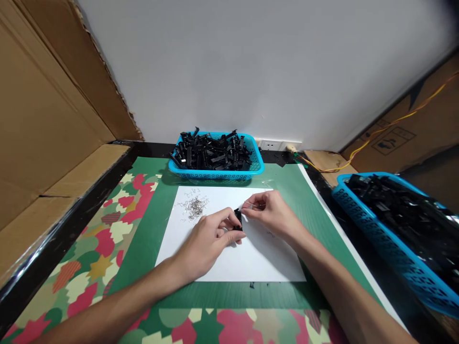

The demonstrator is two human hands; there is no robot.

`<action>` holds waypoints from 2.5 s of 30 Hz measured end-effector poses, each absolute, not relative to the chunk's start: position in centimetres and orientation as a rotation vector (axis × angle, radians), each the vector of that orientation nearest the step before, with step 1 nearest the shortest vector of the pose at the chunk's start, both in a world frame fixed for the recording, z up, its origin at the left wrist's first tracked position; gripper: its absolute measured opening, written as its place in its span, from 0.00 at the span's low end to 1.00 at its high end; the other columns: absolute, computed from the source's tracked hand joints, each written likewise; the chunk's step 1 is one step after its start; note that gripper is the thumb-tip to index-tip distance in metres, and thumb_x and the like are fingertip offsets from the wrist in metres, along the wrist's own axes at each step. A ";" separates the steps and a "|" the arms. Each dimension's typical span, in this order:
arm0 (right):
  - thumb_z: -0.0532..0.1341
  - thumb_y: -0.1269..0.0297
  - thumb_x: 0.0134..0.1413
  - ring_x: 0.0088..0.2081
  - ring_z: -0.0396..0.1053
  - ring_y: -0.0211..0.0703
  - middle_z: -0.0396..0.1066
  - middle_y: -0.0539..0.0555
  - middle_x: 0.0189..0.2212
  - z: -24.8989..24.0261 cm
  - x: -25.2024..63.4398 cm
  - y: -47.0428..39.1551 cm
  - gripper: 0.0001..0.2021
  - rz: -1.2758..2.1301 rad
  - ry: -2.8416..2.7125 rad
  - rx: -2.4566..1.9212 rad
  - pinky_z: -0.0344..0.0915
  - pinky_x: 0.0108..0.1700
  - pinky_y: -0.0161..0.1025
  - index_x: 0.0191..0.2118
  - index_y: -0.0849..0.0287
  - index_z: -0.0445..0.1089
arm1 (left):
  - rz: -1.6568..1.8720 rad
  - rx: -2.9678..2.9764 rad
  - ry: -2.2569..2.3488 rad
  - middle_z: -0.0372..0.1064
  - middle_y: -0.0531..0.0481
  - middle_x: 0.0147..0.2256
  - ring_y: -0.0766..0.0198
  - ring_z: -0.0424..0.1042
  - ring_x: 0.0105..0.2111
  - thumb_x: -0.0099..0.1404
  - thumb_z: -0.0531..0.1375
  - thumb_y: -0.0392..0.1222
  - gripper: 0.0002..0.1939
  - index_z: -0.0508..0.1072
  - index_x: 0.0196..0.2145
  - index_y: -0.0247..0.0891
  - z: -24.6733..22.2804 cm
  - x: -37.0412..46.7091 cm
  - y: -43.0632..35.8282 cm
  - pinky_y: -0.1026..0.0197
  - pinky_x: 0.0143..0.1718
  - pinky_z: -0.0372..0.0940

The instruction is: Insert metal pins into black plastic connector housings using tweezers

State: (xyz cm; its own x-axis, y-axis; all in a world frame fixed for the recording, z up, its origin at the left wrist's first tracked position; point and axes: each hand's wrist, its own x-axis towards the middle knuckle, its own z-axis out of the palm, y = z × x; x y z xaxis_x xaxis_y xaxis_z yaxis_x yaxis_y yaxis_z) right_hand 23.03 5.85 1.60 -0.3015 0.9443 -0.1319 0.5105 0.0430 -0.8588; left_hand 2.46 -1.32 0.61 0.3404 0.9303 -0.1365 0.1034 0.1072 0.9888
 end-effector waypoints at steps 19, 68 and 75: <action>0.65 0.71 0.51 0.22 0.55 0.34 0.64 0.46 0.18 1.4 22.2 5.3 0.05 1.017 -1.896 -1.445 0.51 0.25 0.35 0.29 0.62 0.79 | 0.818 1.283 1.051 0.79 0.49 0.32 0.56 0.84 0.39 0.68 0.69 0.48 0.11 0.76 0.39 0.38 0.3 2.5 -1.3 0.55 0.45 0.76; 0.61 0.52 0.70 0.37 0.78 0.45 0.78 0.58 0.34 2.0 22.3 5.0 0.17 1.211 -1.628 -1.140 0.80 0.42 0.43 0.35 0.60 0.74 | 0.792 1.375 1.105 0.81 0.46 0.34 0.53 0.84 0.39 0.68 0.68 0.45 0.08 0.77 0.38 0.39 -0.1 2.3 -1.4 0.52 0.45 0.78; 0.58 0.54 0.72 0.36 0.77 0.44 0.79 0.57 0.34 1.5 21.6 4.9 0.17 1.118 -1.696 -1.168 0.78 0.44 0.43 0.35 0.59 0.75 | 0.798 1.383 1.104 0.81 0.47 0.33 0.54 0.84 0.38 0.68 0.68 0.46 0.08 0.77 0.38 0.39 -0.2 2.3 -1.4 0.52 0.45 0.79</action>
State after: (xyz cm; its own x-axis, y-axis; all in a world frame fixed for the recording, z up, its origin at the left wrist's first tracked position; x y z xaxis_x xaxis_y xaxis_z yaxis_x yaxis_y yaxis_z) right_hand 21.64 4.87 1.55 -0.2759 0.9543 0.1146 0.2713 0.1917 -0.9432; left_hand 2.29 -1.42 -0.19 0.3294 0.9350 -0.1314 0.1690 0.0786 0.9825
